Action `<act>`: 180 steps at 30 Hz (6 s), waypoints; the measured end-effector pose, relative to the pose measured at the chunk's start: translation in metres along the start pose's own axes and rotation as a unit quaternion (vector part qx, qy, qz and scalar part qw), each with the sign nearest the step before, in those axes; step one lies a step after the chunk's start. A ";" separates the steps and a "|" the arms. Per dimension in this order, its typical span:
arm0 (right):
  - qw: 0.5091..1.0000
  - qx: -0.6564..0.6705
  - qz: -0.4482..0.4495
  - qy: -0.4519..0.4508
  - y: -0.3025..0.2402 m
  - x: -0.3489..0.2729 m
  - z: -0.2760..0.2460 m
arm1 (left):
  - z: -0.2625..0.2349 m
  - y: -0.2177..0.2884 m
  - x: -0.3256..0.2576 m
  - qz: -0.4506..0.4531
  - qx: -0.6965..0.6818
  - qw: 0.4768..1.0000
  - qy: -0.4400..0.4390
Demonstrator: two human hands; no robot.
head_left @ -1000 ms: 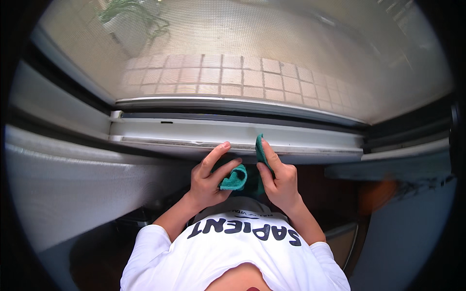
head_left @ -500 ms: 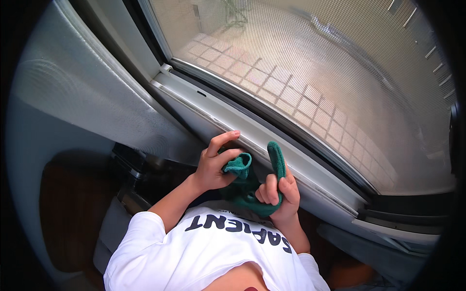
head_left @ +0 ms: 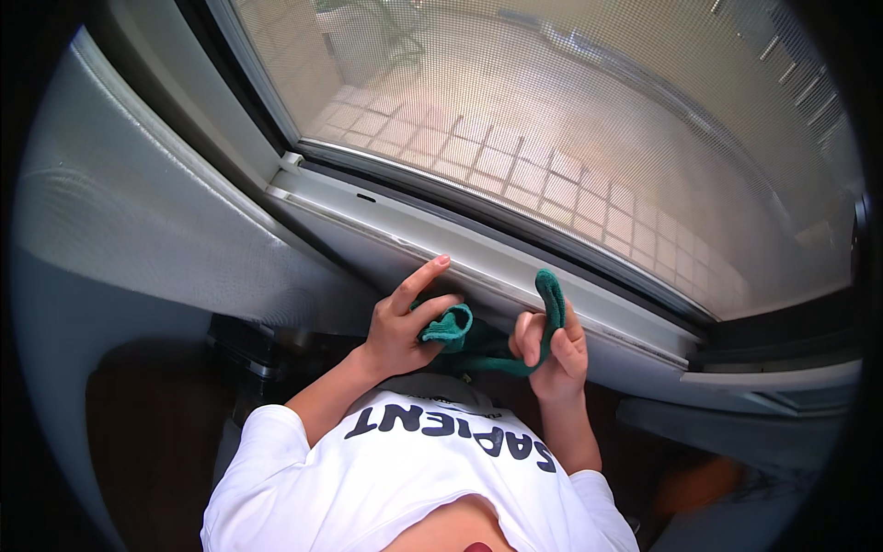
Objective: The person wipes the bottom track and the vertical frame of a sliding glass door using a green cloth.
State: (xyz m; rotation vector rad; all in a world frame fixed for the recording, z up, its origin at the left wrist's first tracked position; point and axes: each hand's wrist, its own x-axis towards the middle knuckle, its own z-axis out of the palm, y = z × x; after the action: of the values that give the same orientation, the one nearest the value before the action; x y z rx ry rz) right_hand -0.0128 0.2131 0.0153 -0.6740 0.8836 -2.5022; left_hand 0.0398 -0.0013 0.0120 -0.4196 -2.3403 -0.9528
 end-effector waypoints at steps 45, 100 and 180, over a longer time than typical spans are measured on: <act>0.481 -0.861 0.123 -0.108 -0.060 0.036 0.073 | -0.003 -0.045 -0.004 0.039 -0.099 0.994 0.009; 0.371 -0.850 0.063 -0.367 -0.086 0.082 0.054 | -0.001 -0.020 -0.008 -0.016 -0.034 0.999 0.009; 0.384 -0.821 0.052 -0.418 -0.045 0.125 0.071 | -0.011 -0.019 -0.013 -0.014 -0.010 0.999 -0.027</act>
State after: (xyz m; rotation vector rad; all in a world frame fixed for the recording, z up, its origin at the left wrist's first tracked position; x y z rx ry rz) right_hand -0.0830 0.1480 0.1316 -1.8645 2.3812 0.0827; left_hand 0.0452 -0.0239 0.0003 -0.4279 -2.3926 -0.9910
